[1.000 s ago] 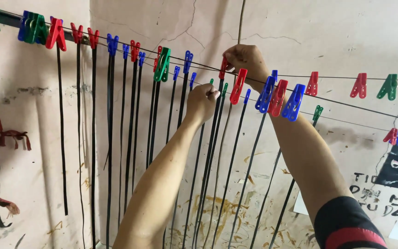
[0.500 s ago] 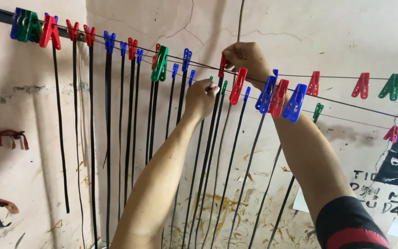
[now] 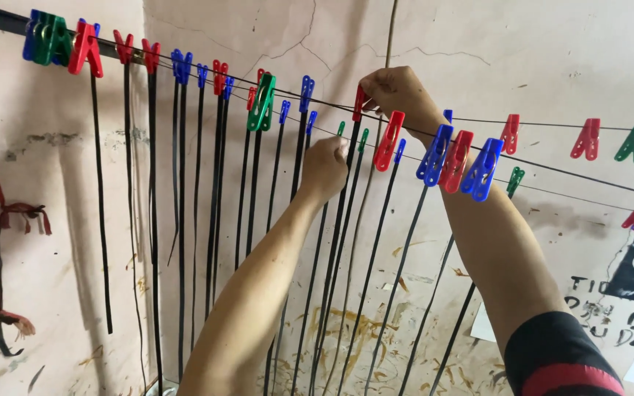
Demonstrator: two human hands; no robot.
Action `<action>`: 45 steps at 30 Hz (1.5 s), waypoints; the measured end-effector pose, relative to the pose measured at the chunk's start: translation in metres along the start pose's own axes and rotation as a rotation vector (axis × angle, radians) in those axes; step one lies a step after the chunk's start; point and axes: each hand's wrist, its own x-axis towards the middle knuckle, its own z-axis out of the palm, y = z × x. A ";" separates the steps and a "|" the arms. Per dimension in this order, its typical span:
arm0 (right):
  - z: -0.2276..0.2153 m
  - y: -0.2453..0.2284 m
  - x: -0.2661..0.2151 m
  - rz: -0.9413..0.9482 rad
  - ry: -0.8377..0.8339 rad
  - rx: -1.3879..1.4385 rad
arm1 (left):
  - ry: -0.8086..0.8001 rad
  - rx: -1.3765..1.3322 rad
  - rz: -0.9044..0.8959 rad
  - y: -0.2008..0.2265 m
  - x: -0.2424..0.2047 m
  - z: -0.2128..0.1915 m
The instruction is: The person picks up black cords, coats them with a dark substance using a small roller on a blue container, then hangs the coated cords on a wall-mounted line using colorful clothespins. The process is repeated for multiple cords.
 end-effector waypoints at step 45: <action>0.047 -0.013 -0.132 -0.456 0.286 -0.253 | -0.521 -0.289 -0.141 0.155 -0.268 -0.051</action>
